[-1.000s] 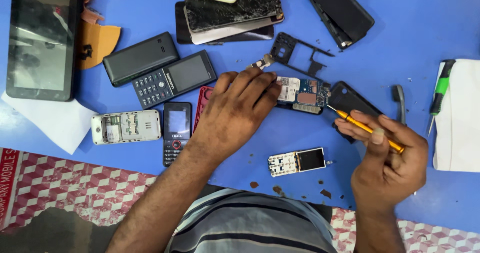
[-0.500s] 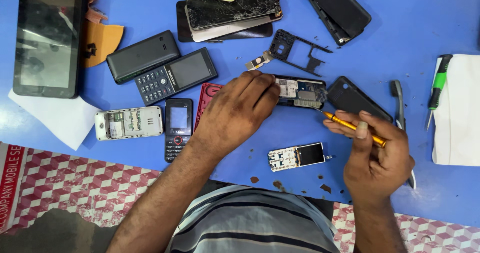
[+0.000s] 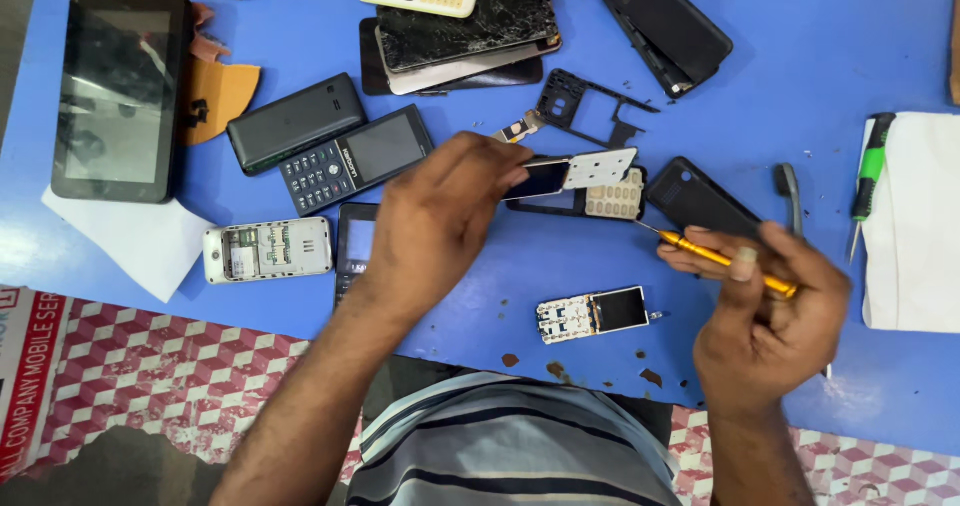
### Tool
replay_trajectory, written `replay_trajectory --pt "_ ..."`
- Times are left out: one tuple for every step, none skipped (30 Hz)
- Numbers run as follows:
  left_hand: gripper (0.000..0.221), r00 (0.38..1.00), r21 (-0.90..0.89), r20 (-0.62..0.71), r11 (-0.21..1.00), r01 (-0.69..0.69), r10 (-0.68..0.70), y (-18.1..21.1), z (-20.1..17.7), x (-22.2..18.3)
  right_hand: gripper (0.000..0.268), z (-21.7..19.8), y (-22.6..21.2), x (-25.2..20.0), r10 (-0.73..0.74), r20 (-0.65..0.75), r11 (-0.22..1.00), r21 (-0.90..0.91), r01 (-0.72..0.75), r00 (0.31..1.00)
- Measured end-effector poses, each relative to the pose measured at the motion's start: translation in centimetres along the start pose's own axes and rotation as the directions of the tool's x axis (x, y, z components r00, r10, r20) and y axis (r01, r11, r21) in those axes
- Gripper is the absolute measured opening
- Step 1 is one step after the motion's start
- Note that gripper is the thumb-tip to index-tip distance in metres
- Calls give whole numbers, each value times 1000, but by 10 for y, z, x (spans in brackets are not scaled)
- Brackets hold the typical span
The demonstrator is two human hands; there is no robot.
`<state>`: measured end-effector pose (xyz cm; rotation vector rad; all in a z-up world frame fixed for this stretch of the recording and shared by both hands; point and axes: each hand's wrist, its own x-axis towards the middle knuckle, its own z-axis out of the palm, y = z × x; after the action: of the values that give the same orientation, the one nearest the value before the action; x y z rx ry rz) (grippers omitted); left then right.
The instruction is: The person disassembles several mobile phones on a blue workbench using a screwdriver and a prying tool. They remove back covers, separate internal components, and handle circuit boards and screens.
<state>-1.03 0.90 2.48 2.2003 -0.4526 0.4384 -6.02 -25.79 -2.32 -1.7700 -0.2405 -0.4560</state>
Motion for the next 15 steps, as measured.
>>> replay_trajectory --pt "12 999 -36 24 999 38 -37 3 -7 0 24 -3 2 -3 5 -24 1000 18 -4 1000" --pt "12 998 -31 59 999 34 -32 6 -14 0 26 -5 4 -6 9 -48 999 36 -8 999" --pt "13 995 -23 91 999 31 -28 7 -21 2 28 -8 6 -9 21 -69 998 53 -18 997" --pt "14 992 -15 123 1000 27 -25 9 -29 4 29 -11 10 -11 17 -87 1000 27 -15 996" --pt "11 981 -27 191 999 21 -15 10 -37 5 30 -15 13 -15 16 -103 1000 -1 -16 995" --pt "9 966 -39 259 999 15 -4 10 -45 7 30 -19 17 -17 -3 -114 997 -72 -6 993" --pt "7 947 -53 322 999 5 12 9 -52 10 31 -21 20 -18 -16 -127 998 -64 7 992" --pt "8 926 -82 376 996 -20 49 8 -56 14 31 -22 23 -18 -28 -140 998 -56 21 990" --pt "9 901 -112 426 993 -41 86 7 -60 17 32 -24 24 -17 -28 -154 999 33 33 988" --pt "10 872 -143 473 988 -61 123 6 -62 18 32 -26 22 -17 -37 -148 992 110 54 988" --pt "9 819 -85 573 996 33 22 6 -62 18 32 -26 19 -16 -47 -139 980 187 73 989" --pt "9 746 -18 661 993 119 -77 5 -59 17 31 -29 13 -13 -70 -113 963 253 97 991" --pt "11 657 56 733 978 200 -176 4 -55 15 28 -31 3 -14 -26 -73 962 271 45 997" --pt "12 662 40 733 982 187 -156 2 -50 13 25 -31 -6 -13 18 -32 958 286 -8 999" --pt "14 665 22 735 985 173 -133 0 -44 12 21 -33 -20 -18 134 15 961 243 -134 991"
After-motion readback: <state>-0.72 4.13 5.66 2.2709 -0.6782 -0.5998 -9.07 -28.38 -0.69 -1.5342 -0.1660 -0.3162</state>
